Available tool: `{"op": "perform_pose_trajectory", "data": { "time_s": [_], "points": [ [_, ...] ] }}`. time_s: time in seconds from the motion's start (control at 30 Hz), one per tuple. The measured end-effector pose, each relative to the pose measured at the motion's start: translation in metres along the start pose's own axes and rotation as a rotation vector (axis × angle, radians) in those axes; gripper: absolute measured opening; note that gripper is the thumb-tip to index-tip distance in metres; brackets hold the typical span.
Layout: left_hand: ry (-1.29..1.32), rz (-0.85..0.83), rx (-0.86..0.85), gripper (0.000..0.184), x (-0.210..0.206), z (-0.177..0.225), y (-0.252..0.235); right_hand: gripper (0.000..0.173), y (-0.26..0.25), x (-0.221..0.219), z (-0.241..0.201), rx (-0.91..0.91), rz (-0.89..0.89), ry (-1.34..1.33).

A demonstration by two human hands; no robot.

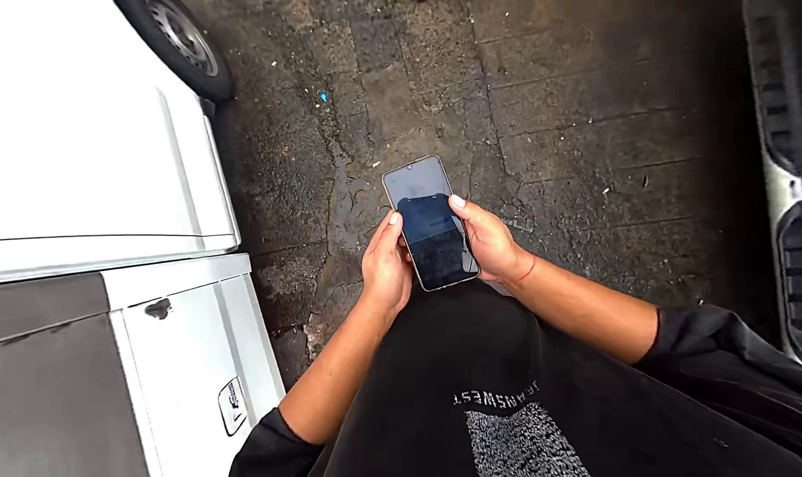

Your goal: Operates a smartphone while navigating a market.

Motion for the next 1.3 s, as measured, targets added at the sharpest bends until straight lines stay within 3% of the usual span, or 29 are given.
{"op": "perform_pose_trajectory", "data": {
  "time_s": [0.2, 0.3, 0.37, 0.53, 0.67, 0.93, 1.03, 1.17, 1.3],
  "points": [
    [0.178, 0.226, 0.069, 0.053, 0.027, 0.039, -0.114, 0.051, -0.137, 0.005, -0.023, -0.108, 0.046, 0.16],
    [0.273, 0.217, -0.003, 0.053, 0.046, 0.084, -0.197, 0.046, -0.223, 0.0, -0.051, -0.198, -0.171, 0.243],
    [0.305, 0.167, -0.084, 0.051, 0.056, 0.129, -0.256, 0.041, -0.281, -0.01, -0.079, -0.218, -0.307, 0.159],
    [0.084, -0.036, -0.237, 0.046, 0.041, 0.259, -0.381, 0.033, -0.41, -0.035, -0.177, -0.115, -0.261, 0.099],
    [0.026, -0.159, -0.273, 0.044, 0.024, 0.345, -0.46, 0.037, -0.492, -0.053, -0.246, -0.033, -0.258, 0.102],
    [-0.262, -0.228, -0.357, 0.044, 0.023, 0.429, -0.619, 0.038, -0.654, -0.028, -0.323, 0.008, -0.219, 0.062],
    [-0.384, -0.284, -0.39, 0.054, 0.019, 0.453, -0.688, 0.039, -0.728, -0.005, -0.357, 0.011, -0.221, 0.064],
    [-0.544, -0.16, -0.36, 0.065, 0.005, 0.493, -0.779, 0.037, -0.828, 0.016, -0.404, -0.082, -0.207, 0.062],
    [-0.533, -0.099, -0.373, 0.069, -0.005, 0.541, -0.859, 0.037, -0.917, 0.021, -0.458, -0.144, -0.227, 0.083]
  ]
}}
Point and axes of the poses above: each hand's wrist, its own y-axis away from the middle knuckle, its own x-axis out of the back of the hand, z = x × y, the point moved 7 cm from there along -y, towards the middle knuckle
